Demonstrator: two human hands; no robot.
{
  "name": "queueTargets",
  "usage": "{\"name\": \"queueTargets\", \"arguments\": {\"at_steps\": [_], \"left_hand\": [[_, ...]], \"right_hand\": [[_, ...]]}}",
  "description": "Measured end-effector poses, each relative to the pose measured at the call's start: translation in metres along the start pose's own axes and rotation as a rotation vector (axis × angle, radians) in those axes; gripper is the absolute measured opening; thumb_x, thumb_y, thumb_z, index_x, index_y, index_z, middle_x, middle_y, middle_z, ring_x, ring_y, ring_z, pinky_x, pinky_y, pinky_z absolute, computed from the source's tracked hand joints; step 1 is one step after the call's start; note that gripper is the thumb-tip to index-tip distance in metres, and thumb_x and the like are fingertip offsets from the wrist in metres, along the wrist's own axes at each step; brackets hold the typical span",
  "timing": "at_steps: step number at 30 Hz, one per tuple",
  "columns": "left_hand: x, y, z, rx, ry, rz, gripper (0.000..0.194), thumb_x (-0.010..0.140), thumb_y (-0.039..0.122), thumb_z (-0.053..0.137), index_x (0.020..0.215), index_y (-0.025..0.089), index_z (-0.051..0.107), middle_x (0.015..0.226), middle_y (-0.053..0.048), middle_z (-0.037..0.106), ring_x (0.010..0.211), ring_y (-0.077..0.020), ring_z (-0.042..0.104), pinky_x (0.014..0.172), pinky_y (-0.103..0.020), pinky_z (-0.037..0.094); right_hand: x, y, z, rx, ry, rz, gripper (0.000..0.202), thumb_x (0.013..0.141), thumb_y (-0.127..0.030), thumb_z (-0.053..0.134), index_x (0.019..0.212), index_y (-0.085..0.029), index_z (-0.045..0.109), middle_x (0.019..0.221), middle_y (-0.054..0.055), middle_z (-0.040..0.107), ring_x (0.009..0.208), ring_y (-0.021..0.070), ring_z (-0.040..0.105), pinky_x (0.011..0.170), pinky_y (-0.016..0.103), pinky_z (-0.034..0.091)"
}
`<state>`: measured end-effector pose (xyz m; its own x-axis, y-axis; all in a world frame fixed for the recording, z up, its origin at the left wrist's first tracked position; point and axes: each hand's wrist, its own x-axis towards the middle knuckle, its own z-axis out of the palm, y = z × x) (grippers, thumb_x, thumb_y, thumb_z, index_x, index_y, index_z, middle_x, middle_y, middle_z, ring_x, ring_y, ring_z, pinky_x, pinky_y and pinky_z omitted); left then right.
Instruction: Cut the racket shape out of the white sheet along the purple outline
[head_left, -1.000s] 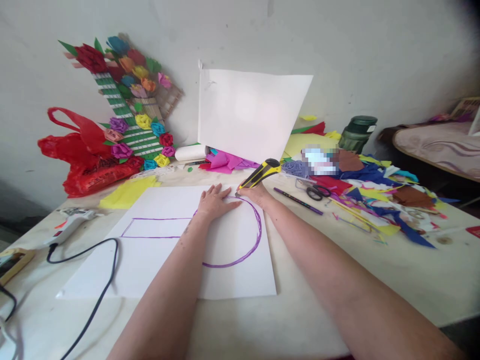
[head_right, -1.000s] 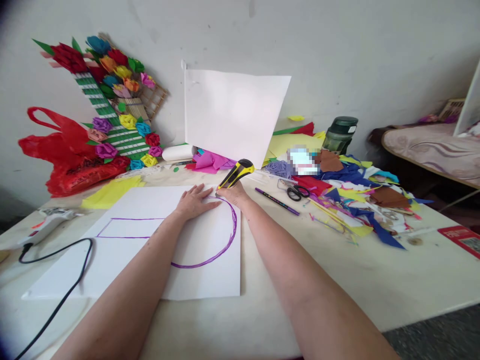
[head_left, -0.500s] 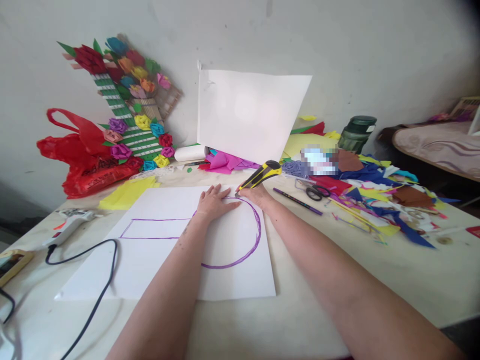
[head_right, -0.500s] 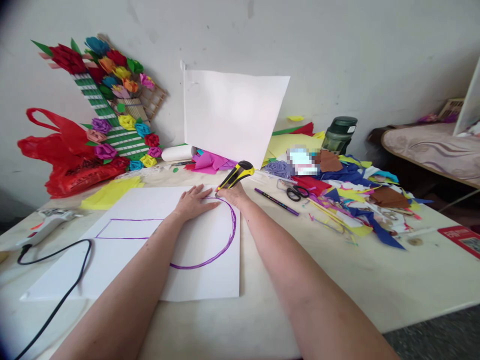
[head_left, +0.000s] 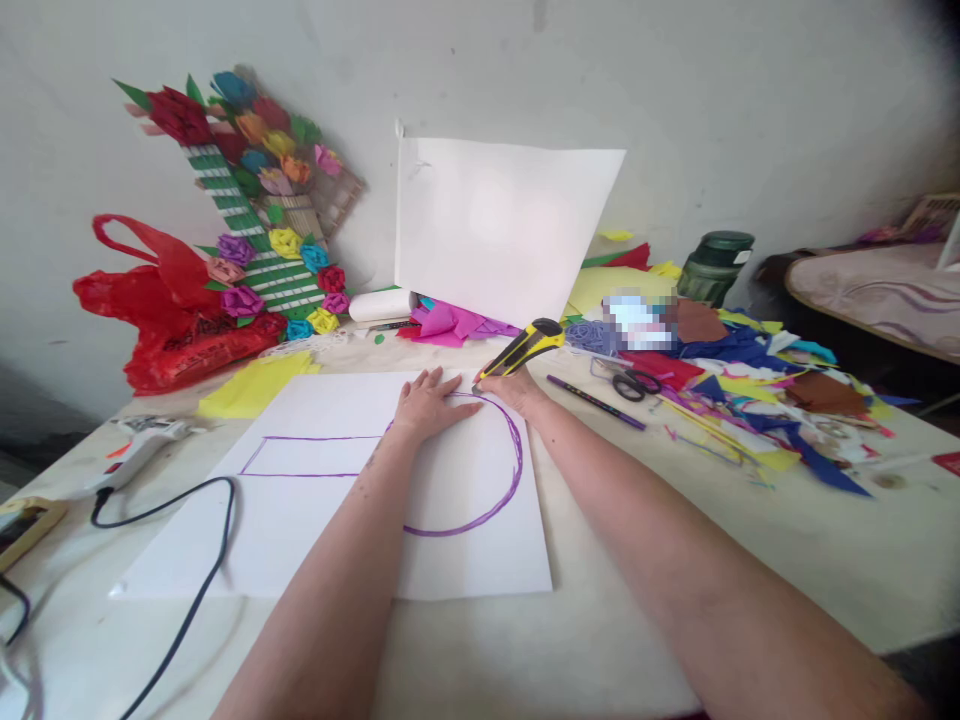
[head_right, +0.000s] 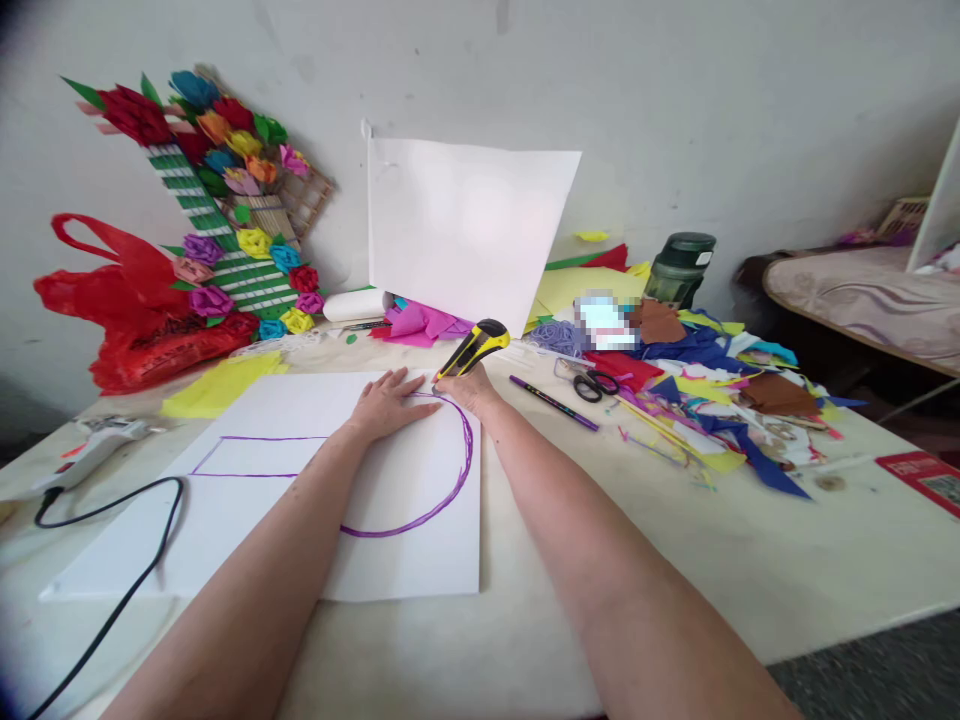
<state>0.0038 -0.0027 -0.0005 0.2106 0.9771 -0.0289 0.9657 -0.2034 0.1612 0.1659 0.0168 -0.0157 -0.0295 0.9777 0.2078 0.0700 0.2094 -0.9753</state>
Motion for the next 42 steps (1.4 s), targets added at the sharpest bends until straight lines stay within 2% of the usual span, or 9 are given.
{"name": "queueTargets", "arguments": {"at_steps": [10, 19, 42], "left_hand": [[0.0014, -0.0015, 0.0017, 0.008, 0.006, 0.006, 0.078, 0.065, 0.077, 0.030, 0.133, 0.038, 0.032, 0.147, 0.001, 0.017, 0.134, -0.0258, 0.010, 0.105, -0.046, 0.008], [0.0021, -0.0022, 0.0028, 0.007, 0.012, 0.008, 0.079, 0.065, 0.078, 0.030, 0.133, 0.038, 0.033, 0.147, 0.000, 0.017, 0.134, -0.0246, 0.009, 0.105, -0.046, 0.008], [0.0008, -0.0004, 0.0008, 0.009, 0.016, 0.001, 0.077, 0.066, 0.076, 0.031, 0.132, 0.038, 0.035, 0.146, 0.001, 0.020, 0.134, -0.0253, 0.011, 0.105, -0.046, 0.009]], "right_hand": [[-0.0044, -0.0091, -0.0029, -0.112, -0.054, -0.104, 0.004, 0.055, -0.013, 0.059, 0.058, -0.016, 0.060, 0.062, 0.000, 0.062, 0.067, 0.0144, 0.058, 0.070, 0.027, 0.046], [-0.0019, -0.0059, -0.0062, -0.100, -0.081, -0.024, 0.004, 0.056, -0.014, 0.062, 0.060, -0.016, 0.061, 0.061, -0.001, 0.060, 0.065, 0.0129, 0.056, 0.068, 0.026, 0.045], [-0.0015, -0.0055, -0.0092, -0.052, -0.066, -0.021, 0.004, 0.052, -0.014, 0.061, 0.056, -0.015, 0.060, 0.058, -0.002, 0.059, 0.062, 0.0125, 0.054, 0.064, 0.025, 0.043]]}}
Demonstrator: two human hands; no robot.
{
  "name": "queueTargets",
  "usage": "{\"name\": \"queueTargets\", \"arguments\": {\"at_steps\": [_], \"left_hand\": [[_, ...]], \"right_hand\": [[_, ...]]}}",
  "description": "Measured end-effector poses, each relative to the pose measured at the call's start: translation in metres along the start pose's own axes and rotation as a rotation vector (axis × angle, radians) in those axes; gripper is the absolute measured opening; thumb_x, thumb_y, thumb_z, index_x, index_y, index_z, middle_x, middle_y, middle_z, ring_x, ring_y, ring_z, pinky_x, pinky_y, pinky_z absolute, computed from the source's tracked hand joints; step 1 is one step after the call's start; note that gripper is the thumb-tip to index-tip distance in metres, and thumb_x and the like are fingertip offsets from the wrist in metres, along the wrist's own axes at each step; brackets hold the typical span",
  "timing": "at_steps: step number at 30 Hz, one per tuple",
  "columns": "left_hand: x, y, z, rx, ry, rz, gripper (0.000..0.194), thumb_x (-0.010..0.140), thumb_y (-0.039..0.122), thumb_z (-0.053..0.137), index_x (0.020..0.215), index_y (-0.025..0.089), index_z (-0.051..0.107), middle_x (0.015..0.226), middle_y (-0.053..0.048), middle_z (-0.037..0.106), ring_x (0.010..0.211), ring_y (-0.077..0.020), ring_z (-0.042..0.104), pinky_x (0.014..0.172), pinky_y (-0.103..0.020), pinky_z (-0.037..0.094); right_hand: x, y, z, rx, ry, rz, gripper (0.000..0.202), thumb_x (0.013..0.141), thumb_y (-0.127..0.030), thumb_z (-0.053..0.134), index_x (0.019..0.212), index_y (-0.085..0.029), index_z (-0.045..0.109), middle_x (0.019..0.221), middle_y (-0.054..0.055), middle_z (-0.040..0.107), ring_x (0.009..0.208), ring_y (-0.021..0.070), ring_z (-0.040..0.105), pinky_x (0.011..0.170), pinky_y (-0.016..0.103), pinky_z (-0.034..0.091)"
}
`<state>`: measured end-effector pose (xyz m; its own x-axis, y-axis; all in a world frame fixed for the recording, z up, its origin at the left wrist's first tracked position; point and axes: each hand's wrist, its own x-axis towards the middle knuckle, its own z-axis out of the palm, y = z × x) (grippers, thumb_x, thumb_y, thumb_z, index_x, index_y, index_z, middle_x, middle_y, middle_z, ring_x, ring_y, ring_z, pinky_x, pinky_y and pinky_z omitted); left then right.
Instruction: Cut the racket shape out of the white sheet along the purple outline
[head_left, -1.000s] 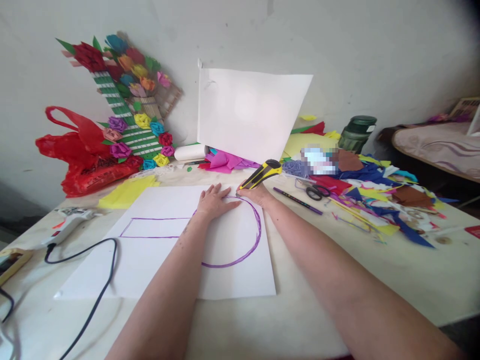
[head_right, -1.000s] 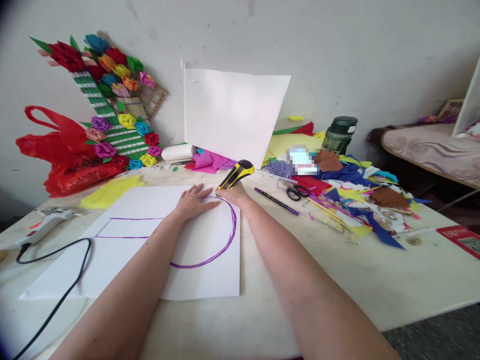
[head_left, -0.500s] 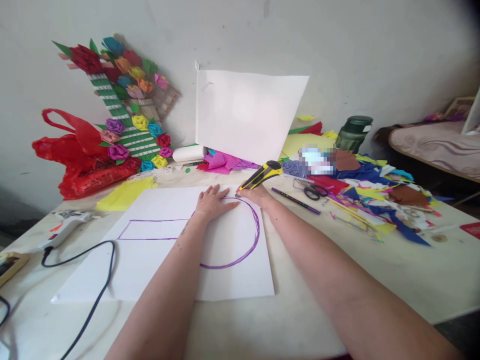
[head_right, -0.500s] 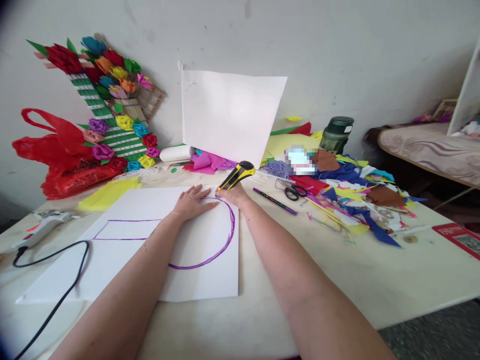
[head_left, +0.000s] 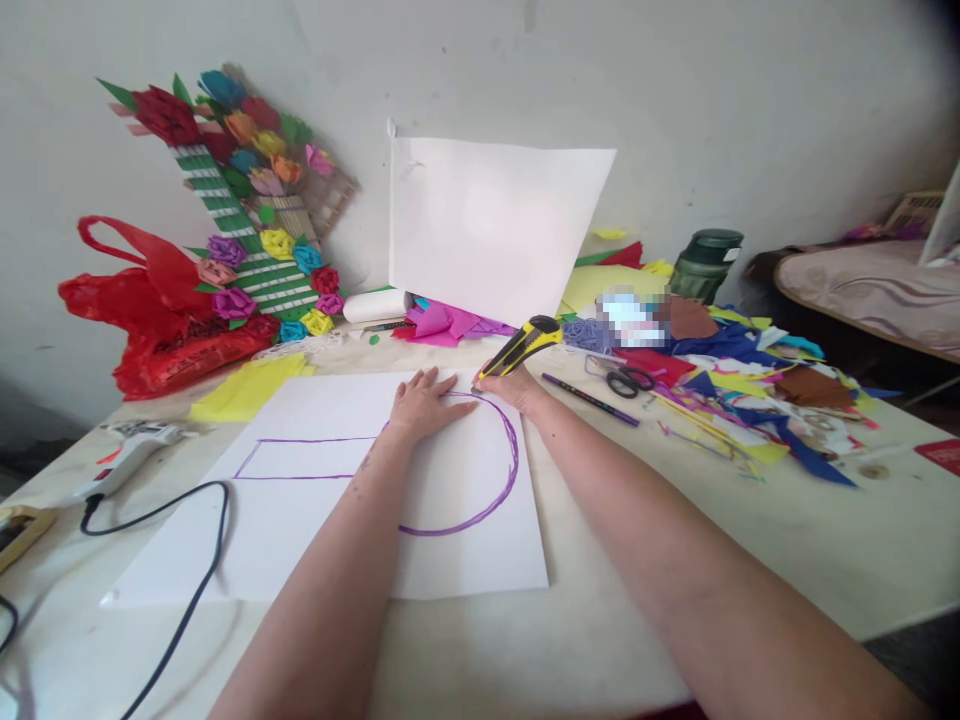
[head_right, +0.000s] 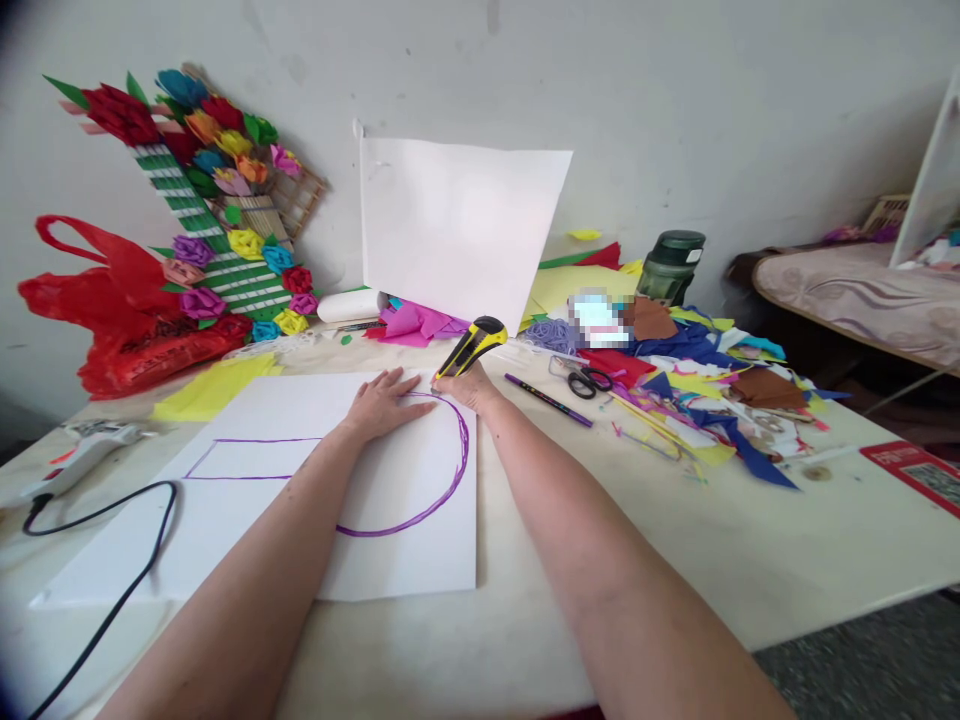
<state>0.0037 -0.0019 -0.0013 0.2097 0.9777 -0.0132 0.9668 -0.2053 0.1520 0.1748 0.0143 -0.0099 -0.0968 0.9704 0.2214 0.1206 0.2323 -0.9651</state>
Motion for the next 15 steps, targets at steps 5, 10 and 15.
{"name": "queueTargets", "arguments": {"at_steps": [5, 10, 15], "left_hand": [[-0.0007, 0.0005, -0.0009, -0.005, 0.004, 0.005, 0.078, 0.065, 0.077, 0.031, 0.132, 0.038, 0.035, 0.146, 0.000, 0.020, 0.134, -0.0251, 0.012, 0.105, -0.046, 0.009], [-0.0005, 0.0004, -0.0008, -0.001, 0.000, 0.008, 0.078, 0.066, 0.076, 0.031, 0.132, 0.037, 0.035, 0.146, 0.000, 0.019, 0.134, -0.0268, 0.012, 0.105, -0.046, 0.010], [0.0003, 0.0007, -0.0010, 0.000, -0.006, 0.002, 0.078, 0.065, 0.076, 0.032, 0.133, 0.037, 0.034, 0.146, 0.000, 0.019, 0.134, -0.0263, 0.010, 0.105, -0.046, 0.009]], "right_hand": [[0.0002, -0.0003, 0.0008, -0.019, 0.007, -0.002, 0.004, 0.052, -0.014, 0.061, 0.055, -0.015, 0.060, 0.058, -0.002, 0.059, 0.062, 0.0127, 0.054, 0.064, 0.025, 0.043], [0.0011, -0.0048, 0.0013, -0.038, -0.010, -0.005, 0.004, 0.052, -0.013, 0.060, 0.055, -0.016, 0.059, 0.057, -0.002, 0.058, 0.061, 0.0123, 0.054, 0.062, 0.025, 0.043], [-0.0020, -0.0091, -0.0001, -0.051, -0.019, 0.074, 0.005, 0.052, -0.013, 0.060, 0.056, -0.016, 0.059, 0.053, -0.003, 0.056, 0.058, 0.0120, 0.052, 0.060, 0.025, 0.043]]}}
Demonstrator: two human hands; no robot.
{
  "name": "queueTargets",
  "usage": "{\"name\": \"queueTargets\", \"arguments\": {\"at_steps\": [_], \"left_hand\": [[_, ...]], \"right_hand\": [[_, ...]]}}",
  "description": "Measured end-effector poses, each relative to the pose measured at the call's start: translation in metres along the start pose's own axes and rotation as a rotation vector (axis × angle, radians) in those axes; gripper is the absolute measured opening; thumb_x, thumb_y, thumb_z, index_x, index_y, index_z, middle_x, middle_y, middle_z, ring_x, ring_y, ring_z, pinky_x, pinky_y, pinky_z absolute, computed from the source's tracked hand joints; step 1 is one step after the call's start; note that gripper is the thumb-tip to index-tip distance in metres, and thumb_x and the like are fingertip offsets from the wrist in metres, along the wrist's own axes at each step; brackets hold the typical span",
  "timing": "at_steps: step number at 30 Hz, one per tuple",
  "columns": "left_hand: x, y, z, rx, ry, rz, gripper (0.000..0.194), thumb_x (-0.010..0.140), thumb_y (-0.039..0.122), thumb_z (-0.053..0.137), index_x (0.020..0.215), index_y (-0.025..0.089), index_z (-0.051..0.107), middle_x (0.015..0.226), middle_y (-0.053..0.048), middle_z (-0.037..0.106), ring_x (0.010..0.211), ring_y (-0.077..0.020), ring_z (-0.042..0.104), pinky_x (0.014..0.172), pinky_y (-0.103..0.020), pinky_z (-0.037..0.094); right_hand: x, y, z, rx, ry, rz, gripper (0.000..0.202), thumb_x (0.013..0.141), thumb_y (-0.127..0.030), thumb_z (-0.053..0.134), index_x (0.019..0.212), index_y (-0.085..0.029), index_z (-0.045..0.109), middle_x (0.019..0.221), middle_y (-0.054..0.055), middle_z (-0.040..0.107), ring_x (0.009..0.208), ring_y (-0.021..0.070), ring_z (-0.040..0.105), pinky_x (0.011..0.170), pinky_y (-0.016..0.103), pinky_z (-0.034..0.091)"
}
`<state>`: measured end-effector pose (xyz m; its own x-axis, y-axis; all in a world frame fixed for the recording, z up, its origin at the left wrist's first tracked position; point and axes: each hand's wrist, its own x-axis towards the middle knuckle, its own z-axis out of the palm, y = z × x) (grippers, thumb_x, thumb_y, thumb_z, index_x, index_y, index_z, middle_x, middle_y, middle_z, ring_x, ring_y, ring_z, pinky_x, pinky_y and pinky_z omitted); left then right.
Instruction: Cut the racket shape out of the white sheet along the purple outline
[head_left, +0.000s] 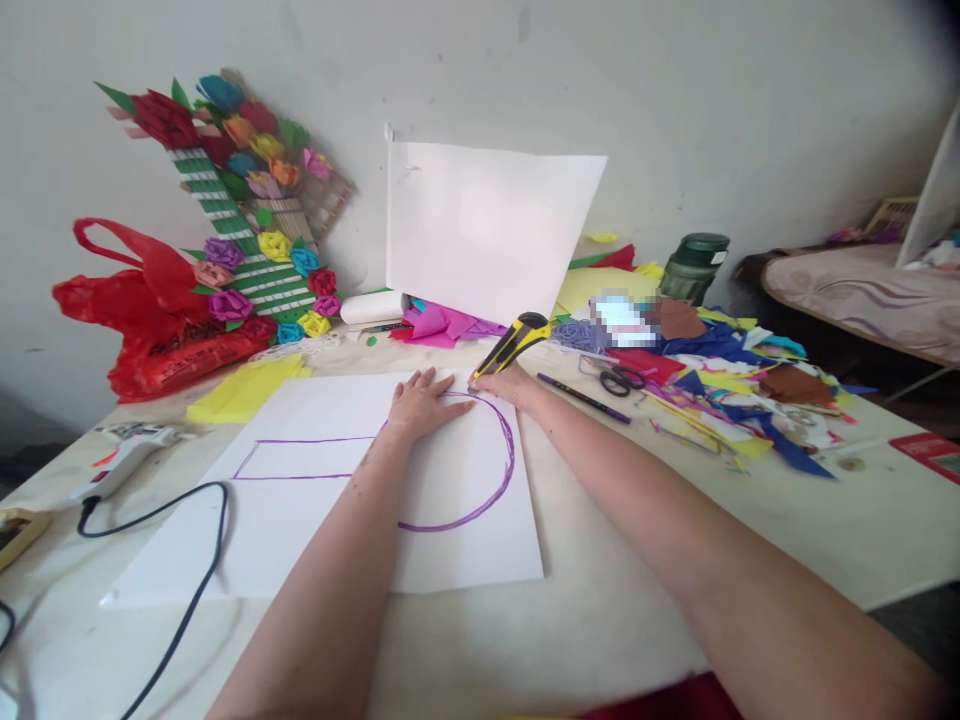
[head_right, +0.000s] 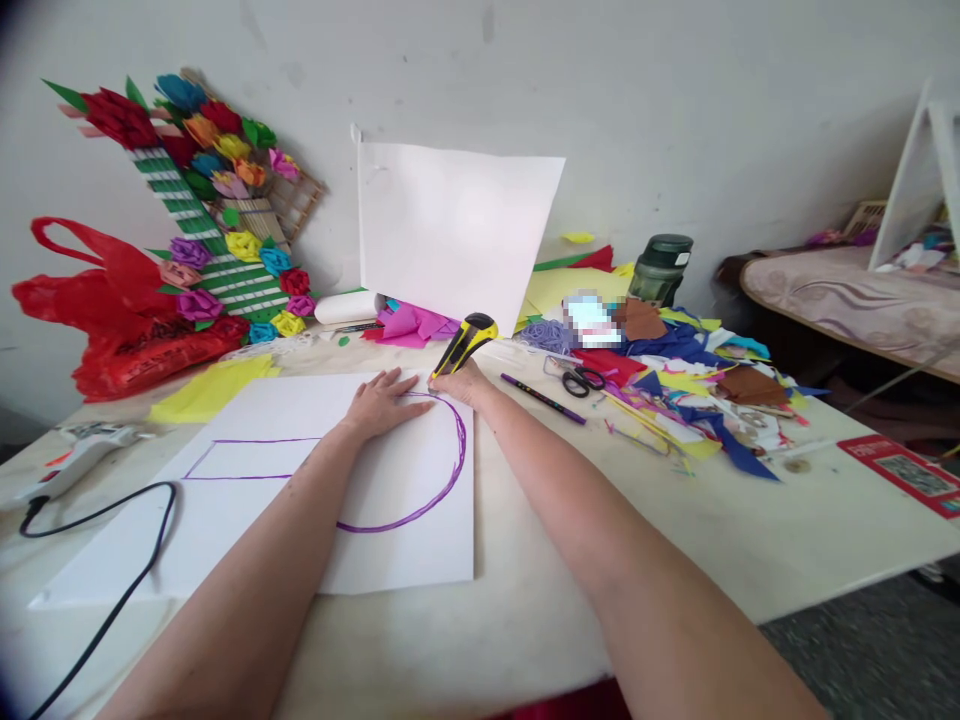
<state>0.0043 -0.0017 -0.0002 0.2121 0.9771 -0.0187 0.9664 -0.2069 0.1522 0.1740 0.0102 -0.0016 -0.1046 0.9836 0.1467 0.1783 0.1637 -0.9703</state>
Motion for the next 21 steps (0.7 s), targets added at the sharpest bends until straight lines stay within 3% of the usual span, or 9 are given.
{"name": "queueTargets", "arguments": {"at_steps": [9, 21], "left_hand": [[0.001, -0.001, 0.001, 0.001, -0.002, 0.001, 0.080, 0.064, 0.078, 0.031, 0.132, 0.037, 0.034, 0.146, -0.001, 0.019, 0.134, -0.0265, 0.011, 0.105, -0.046, 0.009], [0.001, 0.000, 0.000, 0.003, -0.008, -0.005, 0.079, 0.064, 0.077, 0.032, 0.132, 0.037, 0.034, 0.146, 0.000, 0.019, 0.134, -0.0256, 0.011, 0.105, -0.044, 0.009]], "right_hand": [[-0.012, 0.007, 0.003, 0.078, 0.092, -0.004, 0.010, 0.054, -0.021, 0.058, 0.061, -0.016, 0.061, 0.056, -0.001, 0.057, 0.061, 0.0139, 0.054, 0.062, 0.027, 0.045], [-0.011, 0.007, 0.003, 0.107, 0.099, -0.015, 0.008, 0.053, -0.020, 0.058, 0.060, -0.016, 0.060, 0.054, -0.002, 0.055, 0.060, 0.0136, 0.054, 0.062, 0.026, 0.044]]}}
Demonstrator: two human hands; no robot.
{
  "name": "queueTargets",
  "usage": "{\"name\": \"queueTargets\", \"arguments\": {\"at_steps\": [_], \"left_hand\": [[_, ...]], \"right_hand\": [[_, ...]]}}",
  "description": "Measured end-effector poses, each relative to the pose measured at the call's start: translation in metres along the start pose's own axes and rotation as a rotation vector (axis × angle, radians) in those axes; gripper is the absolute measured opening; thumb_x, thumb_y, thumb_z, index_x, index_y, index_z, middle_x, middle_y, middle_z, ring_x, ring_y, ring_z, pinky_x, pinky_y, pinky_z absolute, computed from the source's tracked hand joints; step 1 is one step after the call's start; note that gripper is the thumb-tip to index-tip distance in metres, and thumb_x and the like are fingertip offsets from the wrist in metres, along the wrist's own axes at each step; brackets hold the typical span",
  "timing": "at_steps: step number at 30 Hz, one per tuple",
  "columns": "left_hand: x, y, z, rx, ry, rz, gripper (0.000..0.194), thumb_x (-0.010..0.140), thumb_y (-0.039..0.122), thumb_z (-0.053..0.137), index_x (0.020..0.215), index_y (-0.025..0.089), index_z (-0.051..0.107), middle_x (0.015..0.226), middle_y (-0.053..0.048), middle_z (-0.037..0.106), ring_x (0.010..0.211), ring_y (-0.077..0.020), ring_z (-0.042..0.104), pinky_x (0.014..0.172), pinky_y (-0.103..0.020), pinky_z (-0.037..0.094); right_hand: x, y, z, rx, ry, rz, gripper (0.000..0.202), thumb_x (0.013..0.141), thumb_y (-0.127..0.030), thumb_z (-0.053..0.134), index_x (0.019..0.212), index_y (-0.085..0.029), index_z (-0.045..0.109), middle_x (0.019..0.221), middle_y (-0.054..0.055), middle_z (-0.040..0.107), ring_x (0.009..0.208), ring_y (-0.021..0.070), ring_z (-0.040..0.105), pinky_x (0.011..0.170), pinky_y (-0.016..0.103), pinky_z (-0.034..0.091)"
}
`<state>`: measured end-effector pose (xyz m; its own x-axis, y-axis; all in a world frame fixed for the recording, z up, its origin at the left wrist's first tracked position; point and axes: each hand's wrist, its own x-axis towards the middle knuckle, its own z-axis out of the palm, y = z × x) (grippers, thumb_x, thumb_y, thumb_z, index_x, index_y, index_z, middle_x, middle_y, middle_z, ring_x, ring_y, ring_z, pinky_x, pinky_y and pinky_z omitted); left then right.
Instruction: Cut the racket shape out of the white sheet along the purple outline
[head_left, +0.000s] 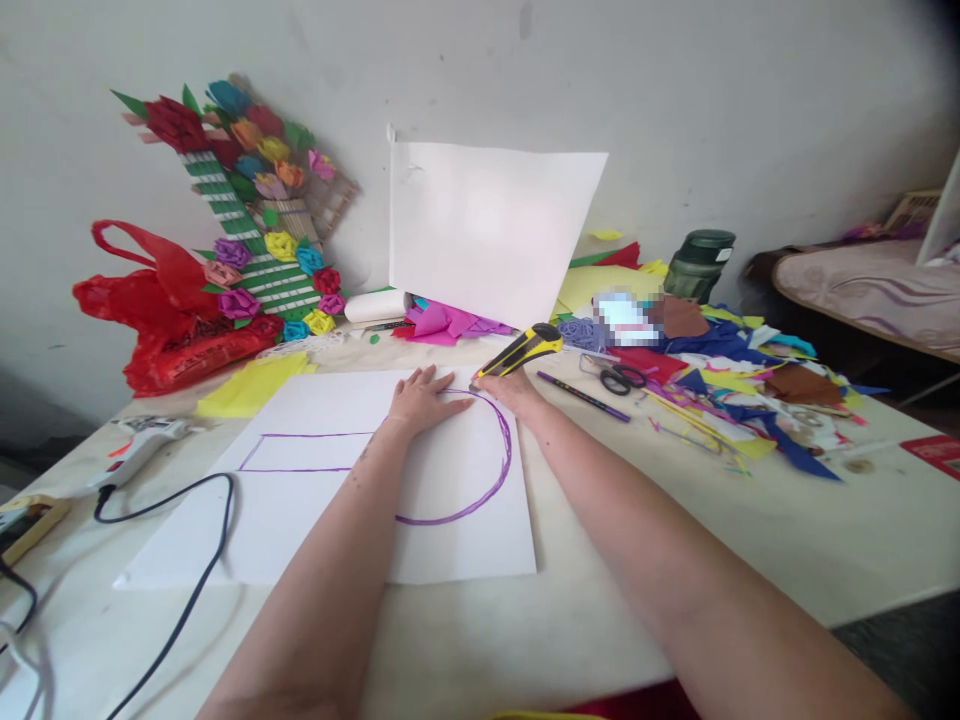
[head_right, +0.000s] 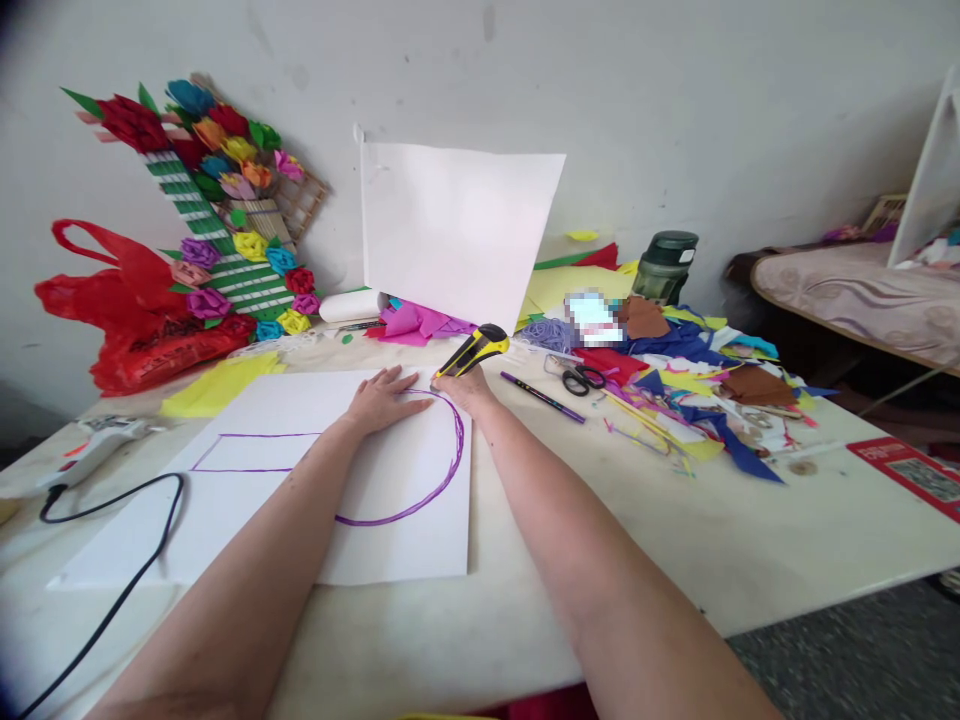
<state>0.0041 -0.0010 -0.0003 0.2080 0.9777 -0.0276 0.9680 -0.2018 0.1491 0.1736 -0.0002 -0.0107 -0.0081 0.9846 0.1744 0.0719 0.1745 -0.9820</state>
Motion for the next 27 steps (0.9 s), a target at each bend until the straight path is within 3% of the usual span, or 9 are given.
{"name": "queueTargets", "arguments": {"at_steps": [16, 27], "left_hand": [[-0.0006, 0.0006, -0.0013, 0.000, -0.007, 0.004, 0.079, 0.065, 0.077, 0.033, 0.133, 0.037, 0.034, 0.147, 0.000, 0.018, 0.134, -0.0263, 0.011, 0.105, -0.045, 0.009], [0.0008, -0.0011, 0.0006, -0.012, 0.005, 0.004, 0.080, 0.064, 0.078, 0.032, 0.132, 0.038, 0.034, 0.146, 0.000, 0.018, 0.134, -0.0259, 0.011, 0.105, -0.046, 0.009]], "right_hand": [[-0.0033, -0.0015, 0.0020, -0.042, 0.070, 0.028, 0.009, 0.052, -0.021, 0.058, 0.059, -0.016, 0.061, 0.052, -0.002, 0.055, 0.058, 0.0140, 0.054, 0.057, 0.025, 0.045], [-0.0039, -0.0014, 0.0028, -0.075, 0.108, 0.001, 0.008, 0.053, -0.019, 0.060, 0.059, -0.015, 0.063, 0.062, 0.001, 0.063, 0.064, 0.0147, 0.057, 0.066, 0.027, 0.045]]}}
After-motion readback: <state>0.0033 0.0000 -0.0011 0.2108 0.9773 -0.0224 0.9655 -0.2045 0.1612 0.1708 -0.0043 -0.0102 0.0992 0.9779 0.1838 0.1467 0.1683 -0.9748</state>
